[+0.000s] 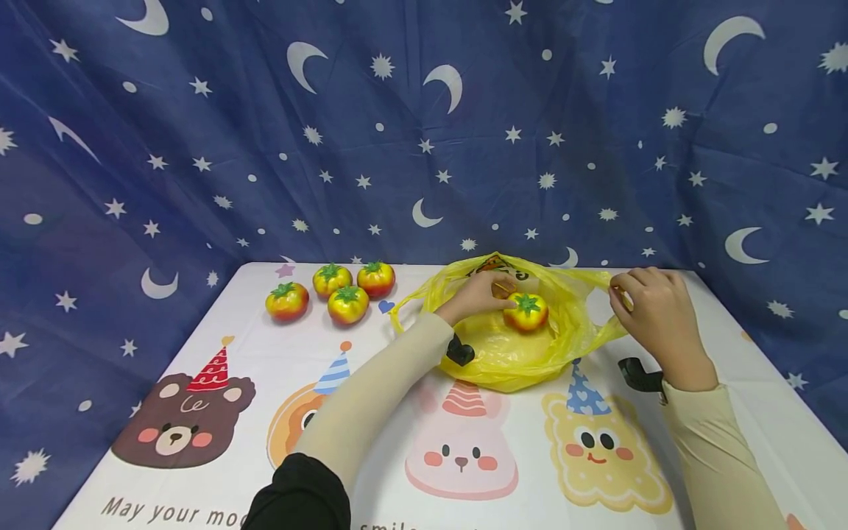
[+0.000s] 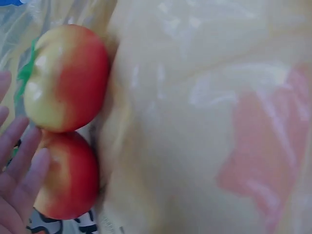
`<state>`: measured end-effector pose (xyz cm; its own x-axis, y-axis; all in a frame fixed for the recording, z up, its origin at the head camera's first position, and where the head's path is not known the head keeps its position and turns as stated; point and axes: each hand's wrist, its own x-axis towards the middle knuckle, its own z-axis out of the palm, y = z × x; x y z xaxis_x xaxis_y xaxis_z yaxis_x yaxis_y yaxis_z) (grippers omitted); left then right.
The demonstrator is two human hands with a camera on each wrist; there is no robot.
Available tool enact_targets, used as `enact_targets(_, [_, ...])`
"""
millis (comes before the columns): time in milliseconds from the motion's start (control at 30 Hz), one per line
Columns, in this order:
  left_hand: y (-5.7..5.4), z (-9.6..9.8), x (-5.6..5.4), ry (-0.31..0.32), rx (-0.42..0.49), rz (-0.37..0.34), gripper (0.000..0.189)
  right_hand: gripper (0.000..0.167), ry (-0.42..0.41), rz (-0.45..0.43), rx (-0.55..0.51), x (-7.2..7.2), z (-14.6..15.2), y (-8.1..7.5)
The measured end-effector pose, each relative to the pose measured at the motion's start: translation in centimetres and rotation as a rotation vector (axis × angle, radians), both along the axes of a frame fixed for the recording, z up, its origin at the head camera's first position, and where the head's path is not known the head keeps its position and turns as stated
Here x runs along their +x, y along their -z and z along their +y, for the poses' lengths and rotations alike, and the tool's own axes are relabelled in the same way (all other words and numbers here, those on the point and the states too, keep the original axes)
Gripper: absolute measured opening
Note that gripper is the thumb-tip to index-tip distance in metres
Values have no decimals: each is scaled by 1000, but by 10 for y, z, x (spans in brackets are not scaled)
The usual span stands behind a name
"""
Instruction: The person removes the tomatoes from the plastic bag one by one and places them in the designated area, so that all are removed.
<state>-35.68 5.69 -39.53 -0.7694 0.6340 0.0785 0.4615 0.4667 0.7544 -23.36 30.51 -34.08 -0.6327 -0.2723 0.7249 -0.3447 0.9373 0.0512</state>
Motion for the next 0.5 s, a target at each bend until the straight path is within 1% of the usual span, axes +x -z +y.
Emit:
enact_targets(133, [8,2,3,-28,26,36,48,8,-3,0,-4,0,0,1])
enact_targets(367, [22,5,9,-63,103,34,50,8,-1,2,-1,0,1,1])
enact_targets(500, [25,6,12,-90,110,43,48,8,1,0,-2,0,1,0])
